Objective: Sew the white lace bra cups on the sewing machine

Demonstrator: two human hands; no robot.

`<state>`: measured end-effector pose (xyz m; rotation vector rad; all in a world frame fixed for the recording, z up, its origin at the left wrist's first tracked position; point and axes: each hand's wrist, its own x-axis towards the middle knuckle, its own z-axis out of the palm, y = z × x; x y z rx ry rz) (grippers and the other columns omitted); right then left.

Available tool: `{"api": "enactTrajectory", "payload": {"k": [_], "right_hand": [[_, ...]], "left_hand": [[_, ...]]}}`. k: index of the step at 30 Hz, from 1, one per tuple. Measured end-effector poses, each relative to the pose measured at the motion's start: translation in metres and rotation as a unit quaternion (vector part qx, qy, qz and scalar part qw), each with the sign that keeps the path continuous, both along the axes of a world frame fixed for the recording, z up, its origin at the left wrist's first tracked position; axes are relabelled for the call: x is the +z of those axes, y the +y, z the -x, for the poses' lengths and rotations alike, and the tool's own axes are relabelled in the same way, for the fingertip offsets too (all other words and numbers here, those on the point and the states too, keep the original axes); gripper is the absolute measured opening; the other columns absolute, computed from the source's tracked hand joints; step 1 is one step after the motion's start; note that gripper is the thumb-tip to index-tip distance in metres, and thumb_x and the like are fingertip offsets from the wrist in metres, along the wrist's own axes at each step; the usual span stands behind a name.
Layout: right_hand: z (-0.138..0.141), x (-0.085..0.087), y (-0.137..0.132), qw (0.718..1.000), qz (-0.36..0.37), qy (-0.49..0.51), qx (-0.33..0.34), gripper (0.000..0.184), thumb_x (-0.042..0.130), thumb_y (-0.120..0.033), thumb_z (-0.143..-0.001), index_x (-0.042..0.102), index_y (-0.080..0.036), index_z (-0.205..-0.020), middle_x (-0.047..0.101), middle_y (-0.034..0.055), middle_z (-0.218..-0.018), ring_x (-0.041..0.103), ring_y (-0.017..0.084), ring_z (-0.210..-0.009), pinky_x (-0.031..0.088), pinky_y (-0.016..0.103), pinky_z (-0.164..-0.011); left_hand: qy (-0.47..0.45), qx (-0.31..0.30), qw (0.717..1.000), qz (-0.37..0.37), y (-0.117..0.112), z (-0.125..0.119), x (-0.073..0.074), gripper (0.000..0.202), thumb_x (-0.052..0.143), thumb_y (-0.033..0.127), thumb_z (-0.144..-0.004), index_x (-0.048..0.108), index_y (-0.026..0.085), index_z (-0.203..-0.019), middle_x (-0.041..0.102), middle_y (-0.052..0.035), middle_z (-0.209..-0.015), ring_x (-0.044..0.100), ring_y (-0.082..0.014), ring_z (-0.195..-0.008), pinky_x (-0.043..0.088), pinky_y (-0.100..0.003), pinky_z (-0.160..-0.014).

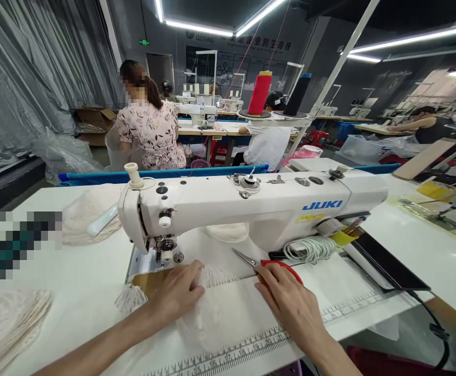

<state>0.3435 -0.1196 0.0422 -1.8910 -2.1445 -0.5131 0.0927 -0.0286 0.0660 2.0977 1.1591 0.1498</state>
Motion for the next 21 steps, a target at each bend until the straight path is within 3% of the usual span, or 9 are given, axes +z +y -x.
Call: {"api": "enactTrajectory", "payload": {"k": [2, 4, 8, 10, 12, 15, 18, 21], "right_hand": [[0.007, 0.001, -0.001, 0.999, -0.035, -0.01, -0.013, 0.032, 0.028, -0.028, -0.099, 0.059, -0.017, -0.103, 0.063, 0.0123, -0.1, 0.064, 0.023, -0.077, 0.047, 0.03, -0.054], [0.025, 0.004, -0.002, 0.997, -0.071, 0.003, 0.018, 0.031, 0.032, -0.027, -0.098, 0.059, -0.015, -0.107, 0.063, 0.0151, -0.106, 0.063, 0.026, -0.086, 0.05, 0.036, -0.066], [0.07, 0.004, -0.006, 0.972, 0.003, 0.048, 0.231, 0.031, 0.04, -0.03, -0.096, 0.057, -0.019, -0.118, 0.063, 0.0121, -0.117, 0.059, 0.026, -0.1, 0.049, 0.037, -0.08], [0.083, -0.002, -0.005, 0.962, 0.016, 0.048, 0.267, 0.029, 0.039, -0.029, -0.096, 0.059, -0.02, -0.115, 0.064, 0.0099, -0.117, 0.06, 0.025, -0.098, 0.048, 0.037, -0.078], [0.085, -0.008, 0.0, 0.968, -0.01, 0.035, 0.248, 0.029, 0.037, -0.026, -0.097, 0.061, -0.02, -0.111, 0.066, 0.01, -0.113, 0.06, 0.025, -0.094, 0.047, 0.037, -0.075], [0.077, -0.013, 0.02, 0.979, -0.033, -0.009, 0.2, 0.03, 0.034, -0.024, -0.097, 0.061, -0.019, -0.111, 0.066, 0.0116, -0.112, 0.059, 0.026, -0.094, 0.043, 0.037, -0.075], [0.071, -0.01, 0.043, 0.991, -0.042, -0.064, 0.114, 0.028, 0.036, -0.02, -0.096, 0.062, -0.015, -0.106, 0.066, 0.0142, -0.109, 0.06, 0.027, -0.09, 0.043, 0.038, -0.071], [0.081, 0.0, 0.051, 0.993, -0.051, -0.09, 0.048, 0.026, 0.038, -0.015, -0.094, 0.061, -0.01, -0.104, 0.064, 0.019, -0.111, 0.06, 0.031, -0.089, 0.044, 0.041, -0.07]], "left_hand": [[0.004, -0.012, 1.0, -0.007, 0.0, -0.003, 0.0, 0.036, 0.046, 0.019, -0.08, 0.052, 0.018, -0.115, 0.062, -0.0021, -0.075, 0.059, -0.0256, -0.083, 0.039, -0.028, -0.063], [0.006, -0.022, 1.0, -0.013, 0.0, -0.008, 0.001, 0.04, 0.047, 0.016, -0.079, 0.052, 0.017, -0.119, 0.062, -0.0025, -0.075, 0.059, -0.0259, -0.085, 0.041, -0.03, -0.066], [0.002, -0.016, 0.999, -0.045, 0.0, 0.004, 0.011, 0.041, 0.055, 0.02, -0.08, 0.051, 0.019, -0.121, 0.064, -0.0035, -0.086, 0.059, -0.0238, -0.086, 0.045, -0.032, -0.075], [0.004, 0.018, 0.997, -0.075, -0.005, 0.031, 0.022, 0.04, 0.048, 0.022, -0.087, 0.047, 0.02, -0.127, 0.062, -0.0069, -0.102, 0.058, -0.0235, -0.093, 0.045, -0.034, -0.081], [0.012, 0.061, 0.992, -0.113, -0.015, 0.07, 0.031, 0.039, 0.036, 0.021, -0.093, 0.043, 0.021, -0.132, 0.056, -0.0108, -0.116, 0.055, -0.0251, -0.102, 0.045, -0.038, -0.085], [0.035, 0.048, 0.977, -0.202, -0.039, 0.135, 0.028, 0.033, 0.031, 0.025, -0.097, 0.057, 0.027, -0.117, 0.057, -0.0079, -0.117, 0.057, -0.0241, -0.101, 0.05, -0.033, -0.077], [0.074, 0.002, 0.966, -0.249, -0.061, 0.179, 0.003, 0.026, 0.047, 0.027, -0.092, 0.06, 0.034, -0.113, 0.057, -0.0035, -0.125, 0.057, -0.0251, -0.108, 0.051, -0.029, -0.081], [0.076, -0.013, 0.963, -0.26, -0.075, 0.186, -0.023, 0.038, 0.053, 0.023, -0.088, 0.052, 0.036, -0.123, 0.058, -0.0036, -0.126, 0.06, -0.0235, -0.103, 0.052, -0.025, -0.077]]}}
